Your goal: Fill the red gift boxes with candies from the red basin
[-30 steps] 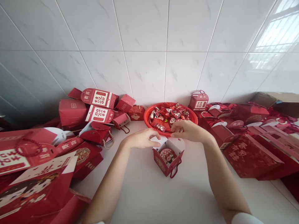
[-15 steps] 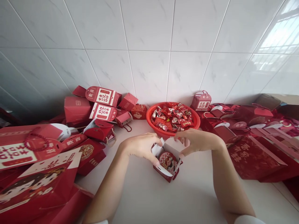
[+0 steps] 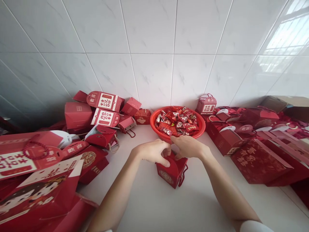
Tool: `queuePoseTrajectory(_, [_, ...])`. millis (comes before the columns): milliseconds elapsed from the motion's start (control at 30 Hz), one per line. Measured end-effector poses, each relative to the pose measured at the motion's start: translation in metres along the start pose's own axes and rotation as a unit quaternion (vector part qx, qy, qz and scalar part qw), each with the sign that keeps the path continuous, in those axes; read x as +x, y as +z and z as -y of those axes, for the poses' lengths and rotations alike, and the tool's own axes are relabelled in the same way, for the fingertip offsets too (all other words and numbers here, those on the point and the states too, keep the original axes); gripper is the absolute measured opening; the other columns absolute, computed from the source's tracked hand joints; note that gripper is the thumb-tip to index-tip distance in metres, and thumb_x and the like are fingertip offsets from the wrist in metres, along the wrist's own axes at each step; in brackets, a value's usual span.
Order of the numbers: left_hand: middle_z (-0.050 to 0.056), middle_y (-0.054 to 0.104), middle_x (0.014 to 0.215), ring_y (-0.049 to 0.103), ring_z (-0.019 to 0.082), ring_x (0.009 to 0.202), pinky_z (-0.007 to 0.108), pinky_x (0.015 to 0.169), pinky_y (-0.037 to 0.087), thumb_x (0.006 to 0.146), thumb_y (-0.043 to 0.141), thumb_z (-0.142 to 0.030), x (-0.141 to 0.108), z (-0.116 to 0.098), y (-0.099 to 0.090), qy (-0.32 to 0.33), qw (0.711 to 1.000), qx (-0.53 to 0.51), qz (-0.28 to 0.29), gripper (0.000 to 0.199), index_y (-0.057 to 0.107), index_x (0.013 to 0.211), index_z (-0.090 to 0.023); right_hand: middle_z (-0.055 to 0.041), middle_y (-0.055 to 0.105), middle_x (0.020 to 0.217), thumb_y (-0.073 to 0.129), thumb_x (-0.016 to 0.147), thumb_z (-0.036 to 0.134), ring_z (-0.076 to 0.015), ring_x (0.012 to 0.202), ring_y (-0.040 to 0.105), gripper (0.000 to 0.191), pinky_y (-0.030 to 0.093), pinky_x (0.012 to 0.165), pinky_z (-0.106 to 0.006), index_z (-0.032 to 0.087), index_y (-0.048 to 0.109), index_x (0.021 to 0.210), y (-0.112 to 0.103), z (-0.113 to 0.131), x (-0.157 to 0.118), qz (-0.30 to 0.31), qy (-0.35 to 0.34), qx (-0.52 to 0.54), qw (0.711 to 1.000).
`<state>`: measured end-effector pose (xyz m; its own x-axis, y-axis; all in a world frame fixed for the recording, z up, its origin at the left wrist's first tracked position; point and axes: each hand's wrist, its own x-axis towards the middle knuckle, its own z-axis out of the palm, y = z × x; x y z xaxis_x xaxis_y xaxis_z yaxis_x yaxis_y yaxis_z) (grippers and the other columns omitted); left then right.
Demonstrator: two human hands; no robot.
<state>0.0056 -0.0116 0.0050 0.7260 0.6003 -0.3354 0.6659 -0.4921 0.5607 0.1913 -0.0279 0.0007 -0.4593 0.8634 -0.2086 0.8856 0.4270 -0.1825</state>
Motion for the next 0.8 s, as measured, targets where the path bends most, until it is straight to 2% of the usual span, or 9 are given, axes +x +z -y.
queuePoseTrajectory(100, [0.002,0.064,0.079,0.060,0.020,0.068,0.028,0.052,0.035,0.067,0.075,-0.032,0.004,0.000,0.004,-0.036,0.997,0.047,-0.043,0.024,0.056,0.075,-0.020,-0.0060,0.067,0.088,0.073,0.075,0.028,-0.0218,0.077,0.062,0.023,0.031,0.058,-0.027,0.018,0.062,0.093,-0.003,-0.001,-0.004,-0.015,-0.028,0.027,0.999])
queuePoseTrajectory(167, [0.002,0.064,0.084,0.061,0.021,0.074,0.028,0.056,0.037,0.064,0.078,-0.032,0.006,0.000,0.006,-0.032,0.997,0.054,-0.051,0.029,0.057,0.080,-0.020,-0.0041,0.068,0.085,0.068,0.078,0.024,-0.0178,0.073,0.060,0.009,0.032,0.056,-0.026,0.019,0.064,0.084,-0.006,-0.001,-0.008,-0.009,-0.067,0.061,0.996])
queuePoseTrajectory(233, [0.003,0.065,0.097,0.061,0.024,0.088,0.028,0.064,0.040,0.063,0.080,-0.032,0.008,0.002,0.008,-0.025,0.997,0.051,-0.060,0.035,0.058,0.087,-0.021,-0.0023,0.069,0.083,0.065,0.080,0.022,-0.0150,0.069,0.059,0.005,0.032,0.054,-0.025,0.019,0.067,0.083,-0.007,0.000,-0.011,0.021,-0.104,0.091,0.990])
queuePoseTrajectory(333, [0.003,0.064,0.109,0.060,0.025,0.101,0.027,0.072,0.043,0.062,0.079,-0.026,0.010,0.003,0.009,0.003,0.998,0.021,-0.056,0.036,0.059,0.092,-0.022,-0.0008,0.067,0.078,0.068,0.080,0.029,-0.0139,0.066,0.059,0.011,0.033,0.051,-0.023,0.019,0.071,0.083,-0.008,0.002,-0.013,0.071,-0.129,0.117,0.982])
queuePoseTrajectory(467, [0.000,0.067,0.108,0.062,0.021,0.095,0.026,0.074,0.044,0.067,0.074,-0.020,0.016,0.005,0.008,0.073,0.997,-0.034,0.005,0.031,0.064,0.096,-0.025,-0.0017,0.070,0.082,0.068,0.082,0.033,-0.0141,0.068,0.061,0.017,0.039,0.055,-0.022,0.019,0.074,0.090,-0.010,-0.006,-0.015,0.075,-0.137,0.154,0.976])
queuePoseTrajectory(567, [0.001,0.065,0.103,0.059,0.023,0.094,0.027,0.070,0.041,0.069,0.075,-0.032,0.018,0.007,0.007,0.036,0.999,0.013,0.032,0.030,0.067,0.097,-0.025,-0.0043,0.072,0.084,0.069,0.083,0.034,-0.0152,0.071,0.063,0.019,0.042,0.060,-0.023,0.017,0.073,0.088,-0.005,-0.021,-0.021,0.049,-0.100,0.171,0.979])
queuePoseTrajectory(667, [0.002,0.062,0.100,0.057,0.024,0.095,0.026,0.068,0.040,0.069,0.076,-0.041,0.018,0.007,0.007,-0.003,0.998,0.050,0.035,0.034,0.068,0.098,-0.025,-0.0059,0.071,0.080,0.065,0.086,0.041,-0.0158,0.069,0.062,0.027,0.041,0.059,-0.024,0.015,0.072,0.081,0.014,-0.038,-0.030,0.058,-0.040,0.168,0.983])
queuePoseTrajectory(800, [0.001,0.056,0.096,0.055,0.022,0.090,0.025,0.066,0.040,0.068,0.075,-0.044,0.016,0.005,0.006,-0.015,0.998,0.055,0.029,0.035,0.068,0.098,-0.026,-0.0051,0.068,0.074,0.048,0.091,0.064,-0.0148,0.065,0.057,0.055,0.042,0.061,-0.026,0.016,0.069,0.076,0.051,-0.049,-0.040,0.072,-0.021,0.245,0.967])
